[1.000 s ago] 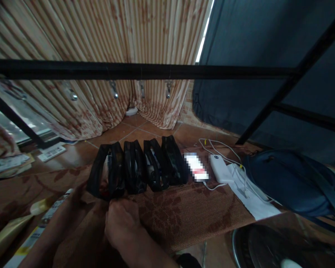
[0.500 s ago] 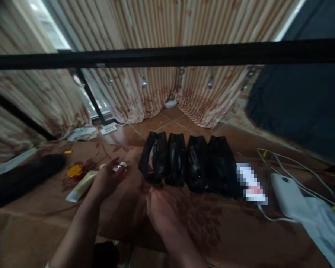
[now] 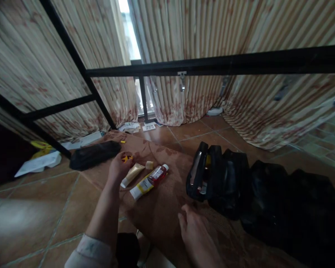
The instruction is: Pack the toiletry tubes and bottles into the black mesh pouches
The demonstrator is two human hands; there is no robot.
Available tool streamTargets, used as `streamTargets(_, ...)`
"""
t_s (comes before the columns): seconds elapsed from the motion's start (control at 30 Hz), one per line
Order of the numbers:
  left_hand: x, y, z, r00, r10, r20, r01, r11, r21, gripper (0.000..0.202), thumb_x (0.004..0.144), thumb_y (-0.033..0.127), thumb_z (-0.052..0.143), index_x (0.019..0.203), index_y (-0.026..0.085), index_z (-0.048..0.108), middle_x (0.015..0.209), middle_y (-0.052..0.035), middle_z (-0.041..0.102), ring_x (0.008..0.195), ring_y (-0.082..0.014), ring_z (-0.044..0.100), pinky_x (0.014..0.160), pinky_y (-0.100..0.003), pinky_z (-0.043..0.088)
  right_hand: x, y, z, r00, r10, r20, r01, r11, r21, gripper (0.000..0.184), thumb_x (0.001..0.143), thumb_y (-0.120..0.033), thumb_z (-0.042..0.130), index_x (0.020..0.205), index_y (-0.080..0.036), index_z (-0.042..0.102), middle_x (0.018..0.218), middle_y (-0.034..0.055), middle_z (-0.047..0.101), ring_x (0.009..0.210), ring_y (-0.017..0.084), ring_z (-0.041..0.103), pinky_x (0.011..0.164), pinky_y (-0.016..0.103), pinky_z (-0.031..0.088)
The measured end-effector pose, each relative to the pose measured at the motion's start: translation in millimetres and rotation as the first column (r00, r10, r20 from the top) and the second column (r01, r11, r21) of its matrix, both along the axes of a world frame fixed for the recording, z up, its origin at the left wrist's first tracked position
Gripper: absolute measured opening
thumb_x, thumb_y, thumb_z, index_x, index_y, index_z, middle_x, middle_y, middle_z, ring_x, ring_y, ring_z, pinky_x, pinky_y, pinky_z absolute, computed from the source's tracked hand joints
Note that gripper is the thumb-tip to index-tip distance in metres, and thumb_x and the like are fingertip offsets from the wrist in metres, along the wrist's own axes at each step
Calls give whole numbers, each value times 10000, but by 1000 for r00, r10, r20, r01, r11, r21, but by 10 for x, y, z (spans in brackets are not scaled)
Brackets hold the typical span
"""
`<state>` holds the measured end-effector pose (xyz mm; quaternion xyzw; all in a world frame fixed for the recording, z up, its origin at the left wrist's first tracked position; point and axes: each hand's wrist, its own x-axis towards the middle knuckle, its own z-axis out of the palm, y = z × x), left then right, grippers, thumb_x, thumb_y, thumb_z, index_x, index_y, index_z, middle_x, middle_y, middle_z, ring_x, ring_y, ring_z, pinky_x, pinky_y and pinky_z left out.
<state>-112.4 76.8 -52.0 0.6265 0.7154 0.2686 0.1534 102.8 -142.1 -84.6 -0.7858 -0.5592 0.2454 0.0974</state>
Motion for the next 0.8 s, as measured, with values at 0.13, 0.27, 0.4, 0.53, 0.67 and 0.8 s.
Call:
streamTargets(0.13,-183,91,-26,997,70,-19,-71,997,-27,543,834,281,555,1349,117,509,1263,-181,643,1118,-279,632,892,-342,479,-49,51,-160,1000,30,9,-30,1000,-2,273,945,-232,402,1042,-215,657,968,80,752,929,214,704,788,285,459)
streamTargets(0.27,-307,140,-54,996,72,-60,-75,996,-57,561,817,317,589,1343,133,524,1259,-180,646,1150,-304,613,912,-357,467,-109,153,-210,998,63,5,-63,996,-60,284,943,-218,410,1076,-195,660,1063,94,737,955,221,703,811,299,476)
streamTargets(0.4,-405,159,-77,989,87,-118,-96,993,-69,574,838,347,563,1360,114,504,1275,-194,628,1184,-316,586,927,-365,462,-226,226,-235,995,95,19,-94,994,-52,300,946,-218,396,1083,-186,661,1084,101,730,990,232,695,850,316,478)
streamTargets(0.53,-589,207,-100,969,122,-215,-133,990,-38,567,846,307,530,1371,98,484,1342,-210,564,1230,-334,534,977,-398,436,-368,288,-181,989,147,31,-147,989,-20,326,957,-232,368,1097,-200,660,1089,97,731,995,237,694,877,331,476)
streamTargets(0.67,-993,349,-108,926,138,-352,-146,989,4,606,815,200,509,1408,104,428,1467,-225,418,1311,-385,423,1012,-518,389,-479,344,-52,982,186,18,-185,982,-26,326,938,-195,388,1072,-212,684,1101,90,732,1034,228,684,890,316,486)
streamTargets(0.8,-1456,576,-118,880,50,-473,-69,997,-22,628,764,128,528,1387,164,455,1489,-180,411,1364,-355,361,1066,-558,312,-515,344,-74,968,246,49,-249,966,68,289,877,-192,470,1021,-227,717,1034,96,751,980,250,705,849,313,516)
